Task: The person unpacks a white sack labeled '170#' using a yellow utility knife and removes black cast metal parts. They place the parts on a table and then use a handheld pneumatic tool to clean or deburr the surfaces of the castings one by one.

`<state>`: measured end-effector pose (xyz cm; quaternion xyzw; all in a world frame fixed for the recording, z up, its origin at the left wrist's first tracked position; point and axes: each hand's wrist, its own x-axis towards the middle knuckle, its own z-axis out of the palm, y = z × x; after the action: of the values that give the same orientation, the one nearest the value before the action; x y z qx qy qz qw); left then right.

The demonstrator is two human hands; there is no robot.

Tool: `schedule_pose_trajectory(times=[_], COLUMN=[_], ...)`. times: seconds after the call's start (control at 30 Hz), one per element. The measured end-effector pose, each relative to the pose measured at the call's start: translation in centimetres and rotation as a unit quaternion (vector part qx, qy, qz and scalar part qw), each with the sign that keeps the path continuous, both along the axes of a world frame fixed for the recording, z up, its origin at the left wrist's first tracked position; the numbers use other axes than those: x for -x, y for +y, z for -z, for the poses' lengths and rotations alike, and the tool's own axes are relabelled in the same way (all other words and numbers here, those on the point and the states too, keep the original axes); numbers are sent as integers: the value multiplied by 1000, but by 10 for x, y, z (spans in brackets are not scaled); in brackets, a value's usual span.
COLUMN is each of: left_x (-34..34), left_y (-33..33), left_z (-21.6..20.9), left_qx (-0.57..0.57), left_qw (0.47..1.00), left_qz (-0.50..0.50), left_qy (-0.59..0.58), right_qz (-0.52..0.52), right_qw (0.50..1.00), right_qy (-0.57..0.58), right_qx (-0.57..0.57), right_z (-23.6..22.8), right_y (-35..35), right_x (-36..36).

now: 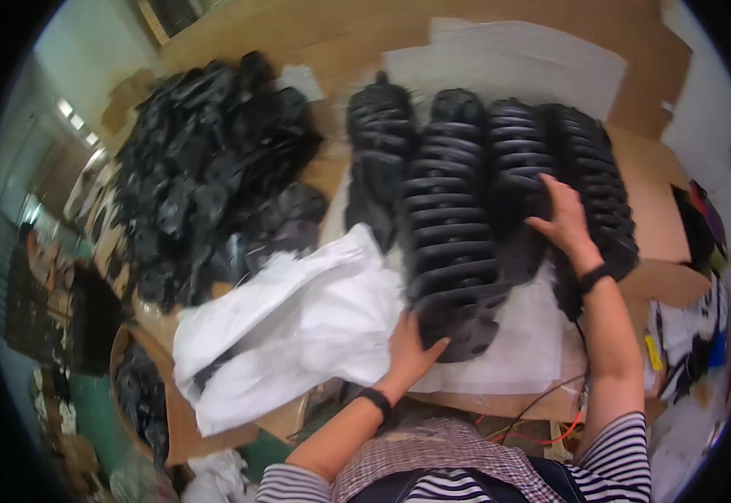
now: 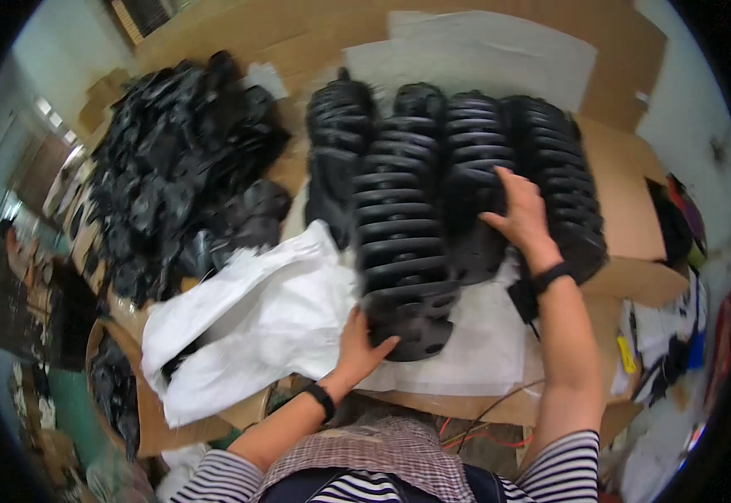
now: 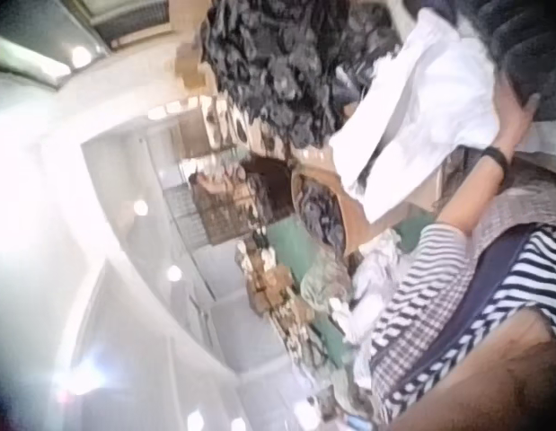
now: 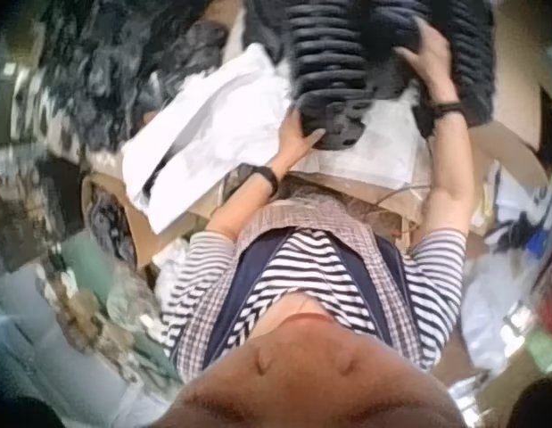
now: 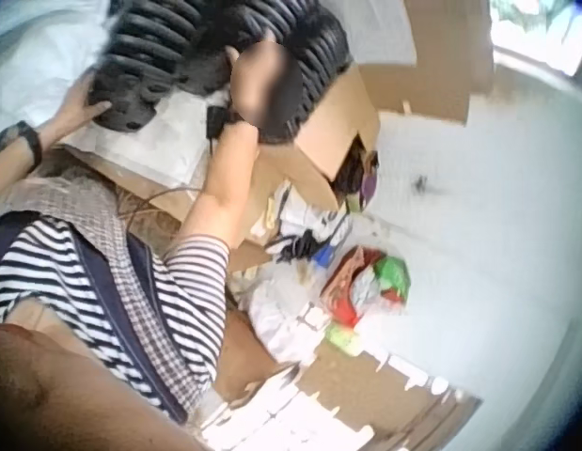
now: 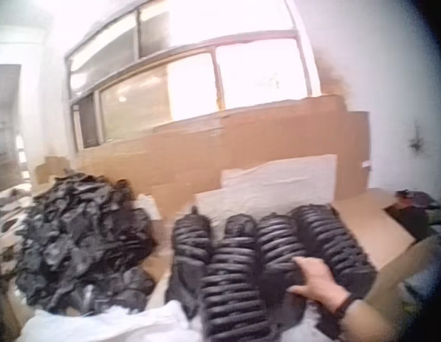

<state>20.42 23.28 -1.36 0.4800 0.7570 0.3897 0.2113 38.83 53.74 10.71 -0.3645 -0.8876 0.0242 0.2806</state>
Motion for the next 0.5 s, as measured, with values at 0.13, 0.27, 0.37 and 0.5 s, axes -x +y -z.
schedule_pose_trajectory(times=[0.13, 0.27, 0.37, 0.5], left_x=[-2, 15, 60, 153], left_y=[0, -19, -48, -127], left_z=[-9, -8, 0, 13], left_qx=[-32, -30, -52, -47], left_qw=[999, 998, 988, 962], left_qz=[6, -43, -115, -268], left_qy=[-14, -41, -89, 7], right_qz=[11, -50, -132, -258], right_qw=[994, 969, 963, 918], right_qy=[103, 238, 208, 172], right_qx=[-39, 35, 108, 246], right_z=[-5, -26, -32, -15], right_y=[-32, -111, -186, -265], right_x=[-10, -3, 12, 55])
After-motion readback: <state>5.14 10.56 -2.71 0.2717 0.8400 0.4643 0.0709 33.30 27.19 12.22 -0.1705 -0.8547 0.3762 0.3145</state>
